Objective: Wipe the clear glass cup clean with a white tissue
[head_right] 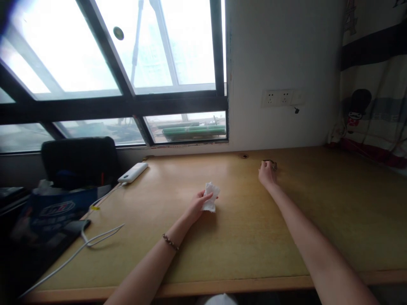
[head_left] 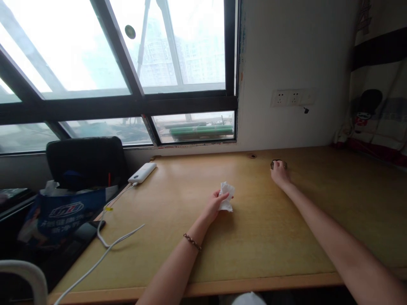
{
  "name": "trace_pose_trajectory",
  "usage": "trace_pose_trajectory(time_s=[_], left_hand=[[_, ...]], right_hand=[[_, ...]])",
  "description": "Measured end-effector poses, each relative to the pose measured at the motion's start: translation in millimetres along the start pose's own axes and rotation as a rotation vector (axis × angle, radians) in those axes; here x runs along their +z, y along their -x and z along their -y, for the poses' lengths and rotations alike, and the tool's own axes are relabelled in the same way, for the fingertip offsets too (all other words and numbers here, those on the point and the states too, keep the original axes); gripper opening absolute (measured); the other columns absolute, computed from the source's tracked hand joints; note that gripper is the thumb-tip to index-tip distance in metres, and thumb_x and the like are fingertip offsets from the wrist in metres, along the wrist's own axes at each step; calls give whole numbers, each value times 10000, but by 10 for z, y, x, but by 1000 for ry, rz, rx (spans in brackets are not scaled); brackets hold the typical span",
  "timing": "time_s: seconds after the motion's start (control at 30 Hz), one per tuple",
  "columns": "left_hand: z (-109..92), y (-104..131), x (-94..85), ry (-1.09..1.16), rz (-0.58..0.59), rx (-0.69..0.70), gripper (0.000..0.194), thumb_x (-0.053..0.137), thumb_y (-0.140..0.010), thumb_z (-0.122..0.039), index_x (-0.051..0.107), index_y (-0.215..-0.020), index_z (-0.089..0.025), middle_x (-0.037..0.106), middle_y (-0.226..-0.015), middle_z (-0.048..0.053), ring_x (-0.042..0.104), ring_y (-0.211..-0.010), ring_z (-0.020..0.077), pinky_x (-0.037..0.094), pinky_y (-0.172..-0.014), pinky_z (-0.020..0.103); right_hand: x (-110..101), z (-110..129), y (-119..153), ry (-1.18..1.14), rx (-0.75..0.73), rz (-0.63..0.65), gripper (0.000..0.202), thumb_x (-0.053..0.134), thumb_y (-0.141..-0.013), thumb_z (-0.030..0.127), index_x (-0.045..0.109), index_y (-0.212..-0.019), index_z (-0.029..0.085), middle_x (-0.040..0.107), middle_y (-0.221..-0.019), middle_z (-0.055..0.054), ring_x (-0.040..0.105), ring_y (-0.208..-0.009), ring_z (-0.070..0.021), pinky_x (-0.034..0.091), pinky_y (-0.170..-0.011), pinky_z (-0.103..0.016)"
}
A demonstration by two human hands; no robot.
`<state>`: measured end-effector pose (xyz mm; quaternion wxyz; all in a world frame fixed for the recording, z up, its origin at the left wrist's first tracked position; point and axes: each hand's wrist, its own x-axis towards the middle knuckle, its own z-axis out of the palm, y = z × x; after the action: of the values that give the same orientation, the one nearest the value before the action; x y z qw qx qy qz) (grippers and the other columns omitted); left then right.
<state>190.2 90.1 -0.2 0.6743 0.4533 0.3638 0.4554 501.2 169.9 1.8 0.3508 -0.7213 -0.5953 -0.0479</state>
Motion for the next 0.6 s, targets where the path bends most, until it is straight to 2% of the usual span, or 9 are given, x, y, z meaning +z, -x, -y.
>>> trace_pose_trajectory(time_s=[0.07, 0.17, 0.2, 0.27, 0.33, 0.43, 0.53, 0.6], left_hand=[[12, 0, -3, -6, 8, 7, 448, 671, -581, -368, 590, -899, -64, 635, -754, 116, 536, -553, 117, 356, -499, 201], [24, 3, 7, -48, 29, 4, 468, 682, -563, -366, 587, -915, -71, 636, -761, 109, 540, -575, 127, 355, -502, 198], [28, 5, 13, -71, 42, 8, 466, 687, -557, -359, 589, -914, -77, 636, -759, 99, 535, -574, 124, 351, -500, 194], [37, 8, 22, -122, 60, 25, 442, 697, -544, -342, 596, -892, -88, 629, -728, 69, 515, -550, 106, 338, -488, 183], [51, 11, 26, -169, 57, 46, 424, 705, -533, -334, 602, -871, -99, 616, -691, 40, 498, -529, 92, 327, -478, 177], [76, 14, 25, -204, 59, 56, 428, 704, -525, -352, 602, -860, -106, 609, -679, 30, 512, -544, 101, 341, -490, 182], [92, 17, 17, -173, 77, 56, 404, 677, -556, -383, 600, -837, -102, 616, -712, 49, 540, -586, 121, 373, -521, 195], [95, 17, 3, -148, 45, 71, 384, 657, -582, -392, 598, -825, -100, 614, -715, 52, 541, -587, 120, 383, -521, 195]], right_hand=[[43, 411, 273, -293, 38, 36, 340, 489, -728, 303, 463, -1019, 131, 519, -987, -136, 542, -761, -184, 406, -663, -295], [134, 1027, 787, -749, 157, 358, 357, 446, -725, 454, 505, -924, 162, 591, -871, -82, 571, -635, -157, 431, -539, -261], [159, 1187, 947, -829, 153, 416, 370, 472, -704, 465, 517, -916, 165, 603, -862, -75, 577, -644, -158, 433, -534, -252], [191, 1396, 1190, -873, 114, 436, 345, 559, -639, 442, 559, -848, 167, 625, -751, -46, 576, -629, -159, 429, -541, -240], [196, 1457, 1311, -843, 98, 367, 276, 572, -630, 423, 594, -721, 163, 622, -653, -27, 569, -609, -158, 420, -555, -239], [177, 1377, 1328, -867, 169, 277, 262, 585, -614, 416, 598, -609, 153, 604, -576, -13, 550, -574, -152, 413, -554, -244], [156, 1294, 1297, -1130, 322, 288, 267, 615, -585, 404, 596, -646, 145, 609, -602, -14, 541, -566, -142, 436, -565, -253], [140, 1289, 1291, -1329, 437, 285, 260, 632, -573, 376, 589, -688, 147, 618, -641, -20, 544, -572, -136, 451, -576, -259]])
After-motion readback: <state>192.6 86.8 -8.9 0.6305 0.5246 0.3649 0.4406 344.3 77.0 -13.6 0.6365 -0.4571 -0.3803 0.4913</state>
